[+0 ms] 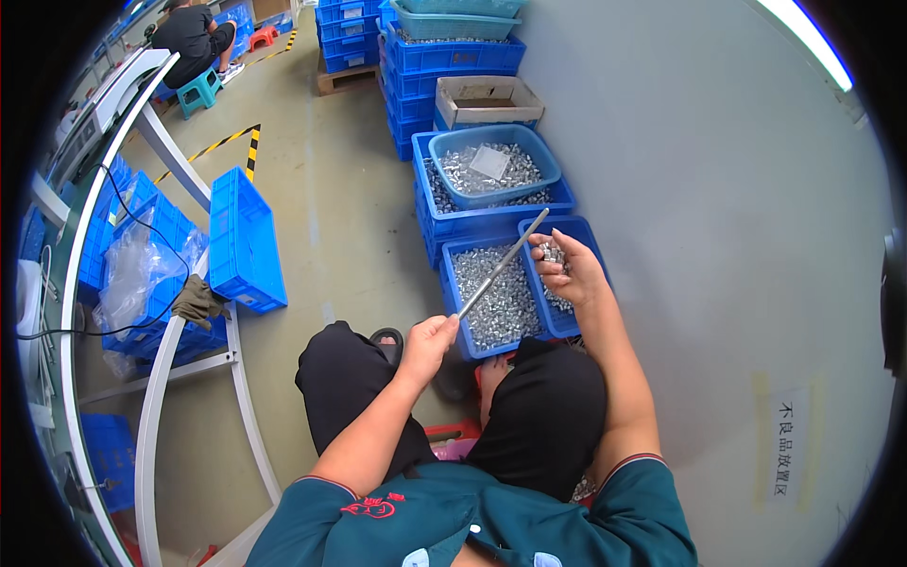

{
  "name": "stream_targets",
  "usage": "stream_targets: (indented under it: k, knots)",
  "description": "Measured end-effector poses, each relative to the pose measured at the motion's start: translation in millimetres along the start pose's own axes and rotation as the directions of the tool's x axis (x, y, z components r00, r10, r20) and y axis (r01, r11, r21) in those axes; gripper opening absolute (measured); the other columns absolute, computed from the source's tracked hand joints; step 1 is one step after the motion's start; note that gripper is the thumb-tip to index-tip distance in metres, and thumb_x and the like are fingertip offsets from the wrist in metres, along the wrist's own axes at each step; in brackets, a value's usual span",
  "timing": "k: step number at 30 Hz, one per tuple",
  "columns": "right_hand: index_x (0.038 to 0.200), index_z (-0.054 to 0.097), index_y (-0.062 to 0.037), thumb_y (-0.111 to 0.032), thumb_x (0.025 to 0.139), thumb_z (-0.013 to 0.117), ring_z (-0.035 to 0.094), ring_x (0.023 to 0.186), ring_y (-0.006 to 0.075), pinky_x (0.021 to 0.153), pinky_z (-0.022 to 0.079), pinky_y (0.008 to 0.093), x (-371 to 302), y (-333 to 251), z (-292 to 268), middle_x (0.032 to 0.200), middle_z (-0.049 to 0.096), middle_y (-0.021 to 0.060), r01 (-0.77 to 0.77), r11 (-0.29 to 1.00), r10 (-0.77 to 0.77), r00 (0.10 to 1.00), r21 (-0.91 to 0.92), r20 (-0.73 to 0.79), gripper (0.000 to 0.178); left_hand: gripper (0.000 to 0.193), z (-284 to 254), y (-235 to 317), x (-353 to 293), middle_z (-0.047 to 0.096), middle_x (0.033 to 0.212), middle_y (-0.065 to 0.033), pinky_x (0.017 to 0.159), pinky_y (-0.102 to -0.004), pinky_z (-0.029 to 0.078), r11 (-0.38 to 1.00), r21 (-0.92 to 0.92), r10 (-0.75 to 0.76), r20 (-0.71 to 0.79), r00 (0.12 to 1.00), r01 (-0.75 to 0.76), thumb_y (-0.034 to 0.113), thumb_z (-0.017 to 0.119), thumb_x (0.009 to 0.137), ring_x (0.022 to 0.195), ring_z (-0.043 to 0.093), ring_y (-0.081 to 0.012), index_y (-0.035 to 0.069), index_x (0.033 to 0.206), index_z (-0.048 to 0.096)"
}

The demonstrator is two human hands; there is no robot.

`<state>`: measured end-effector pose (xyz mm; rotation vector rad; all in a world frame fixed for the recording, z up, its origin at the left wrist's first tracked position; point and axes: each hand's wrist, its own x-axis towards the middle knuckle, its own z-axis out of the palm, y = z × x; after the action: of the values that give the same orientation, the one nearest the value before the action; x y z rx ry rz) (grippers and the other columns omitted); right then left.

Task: Inspecting and threading small metal parts onto a thin rod.

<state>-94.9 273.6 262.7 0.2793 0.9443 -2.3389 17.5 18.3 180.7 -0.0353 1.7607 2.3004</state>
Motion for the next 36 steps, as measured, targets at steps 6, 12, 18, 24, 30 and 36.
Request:
stream_targets:
  k: [6,12,18,24,30,36]
  knots:
    - [0.1,0.052,0.0001,-0.019,0.091,0.048,0.039,0.05,0.0052,0.035,0.026,0.0145,5.8,1.3,-5.1,0.077,0.051,0.0059,0.107,0.994,-0.109,0.992,-0.034,-0.065,0.021,0.037,-5.2,-1.1,-2.1,0.04,0.057,0.0068,0.046,-0.0203,0.026,0.997,0.073,0.016,-0.045,0.999,-0.013,0.031,0.053,0.091,0.052,0.033,-0.0023,0.007,0.064,0.049]
    - [0.092,0.054,-0.0044,-0.022,0.092,0.051,0.036,0.048,0.0039,0.034,0.025,0.0148,7.0,0.4,-7.5,0.069,0.048,0.0016,0.079,0.99,-0.088,0.993,0.114,0.079,0.018,0.038,-6.5,0.9,-5.3,0.039,0.054,0.0065,0.046,-0.0227,0.027,0.974,0.223,0.061,-0.085,0.995,-0.04,0.029,0.053,0.091,0.051,0.033,-0.0033,0.006,0.061,0.047]
    - [0.087,0.057,-0.0054,-0.029,0.091,0.053,0.035,0.045,0.0047,0.034,0.024,0.015,7.9,1.8,-4.0,0.064,0.048,0.002,0.095,0.975,-0.109,0.992,0.201,0.056,0.024,0.041,-9.0,-0.6,-8.3,0.036,0.051,0.0023,0.046,-0.0273,0.029,0.924,0.381,0.072,-0.072,0.995,-0.039,0.031,0.053,0.09,0.05,0.033,-0.0059,0.003,0.061,0.044]
    - [0.086,0.057,-0.0049,-0.028,0.091,0.053,0.035,0.044,0.0049,0.033,0.023,0.0153,6.0,0.4,-1.4,0.062,0.046,0.0018,0.129,0.974,-0.14,0.989,0.186,0.042,0.023,0.037,-10.7,-0.4,-8.6,0.039,0.055,0.0071,0.047,-0.0224,0.028,0.899,0.436,0.069,-0.078,0.995,-0.028,0.028,0.054,0.09,0.053,0.033,-0.0028,0.005,0.062,0.049]
    - [0.085,0.056,-0.0028,-0.022,0.088,0.058,0.034,0.044,0.0039,0.033,0.021,0.0148,0.5,-8.3,4.1,0.06,0.044,0.0003,0.047,0.999,-0.047,0.999,0.008,0.007,0.02,0.036,-11.1,4.6,-12.3,0.038,0.053,0.0052,0.046,-0.0244,0.029,0.883,0.466,0.106,-0.096,0.99,-0.05,0.028,0.055,0.089,0.051,0.034,-0.0042,0.003,0.063,0.051]
    - [0.085,0.057,-0.0023,-0.02,0.086,0.06,0.033,0.044,0.003,0.033,0.021,0.0143,-5.6,-13.3,11.1,0.061,0.044,-0.0003,0.035,0.979,-0.053,0.995,-0.203,-0.082,0.018,0.035,-10.4,16.1,-19.8,0.048,0.05,-0.0098,0.048,-0.035,0.036,0.729,0.676,0.287,-0.165,0.944,-0.104,0.033,0.055,0.087,0.045,0.046,-0.0216,0.004,0.067,0.055]
